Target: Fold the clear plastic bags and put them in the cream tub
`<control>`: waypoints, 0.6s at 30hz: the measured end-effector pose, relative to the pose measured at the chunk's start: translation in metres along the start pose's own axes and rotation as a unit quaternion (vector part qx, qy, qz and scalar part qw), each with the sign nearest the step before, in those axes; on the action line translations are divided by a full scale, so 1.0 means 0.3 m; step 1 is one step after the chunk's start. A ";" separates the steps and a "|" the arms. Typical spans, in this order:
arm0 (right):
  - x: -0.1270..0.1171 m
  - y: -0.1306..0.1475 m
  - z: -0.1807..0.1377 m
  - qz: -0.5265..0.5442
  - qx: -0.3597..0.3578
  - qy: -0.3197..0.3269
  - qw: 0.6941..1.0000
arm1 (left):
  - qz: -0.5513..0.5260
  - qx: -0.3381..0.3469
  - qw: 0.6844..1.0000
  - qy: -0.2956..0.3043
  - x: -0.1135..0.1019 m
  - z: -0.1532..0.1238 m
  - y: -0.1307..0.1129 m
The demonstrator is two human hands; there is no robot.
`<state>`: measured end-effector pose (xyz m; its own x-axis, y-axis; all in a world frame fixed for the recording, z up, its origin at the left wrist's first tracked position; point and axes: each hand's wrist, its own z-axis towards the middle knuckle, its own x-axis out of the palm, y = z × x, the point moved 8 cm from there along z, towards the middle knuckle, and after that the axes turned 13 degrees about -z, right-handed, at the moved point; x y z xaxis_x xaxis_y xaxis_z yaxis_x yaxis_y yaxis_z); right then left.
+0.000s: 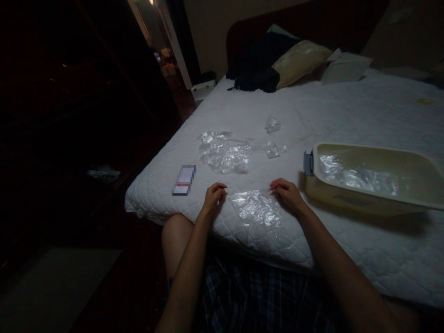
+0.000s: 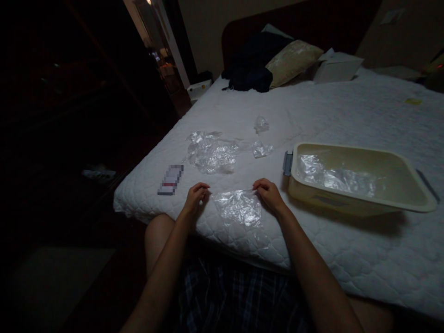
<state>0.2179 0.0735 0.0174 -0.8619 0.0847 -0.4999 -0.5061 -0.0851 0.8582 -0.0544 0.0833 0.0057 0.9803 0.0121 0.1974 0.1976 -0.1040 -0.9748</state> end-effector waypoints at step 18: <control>0.208 0.163 -0.011 -0.507 -0.006 0.182 0.842 | 0.446 0.106 0.882 0.110 0.235 -0.086 -0.010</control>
<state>0.1393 0.0713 0.0279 0.0627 -0.1909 -0.9796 -0.9863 -0.1622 -0.0315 0.0139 0.0589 0.0253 0.7264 -0.1759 -0.6644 -0.6303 0.2146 -0.7461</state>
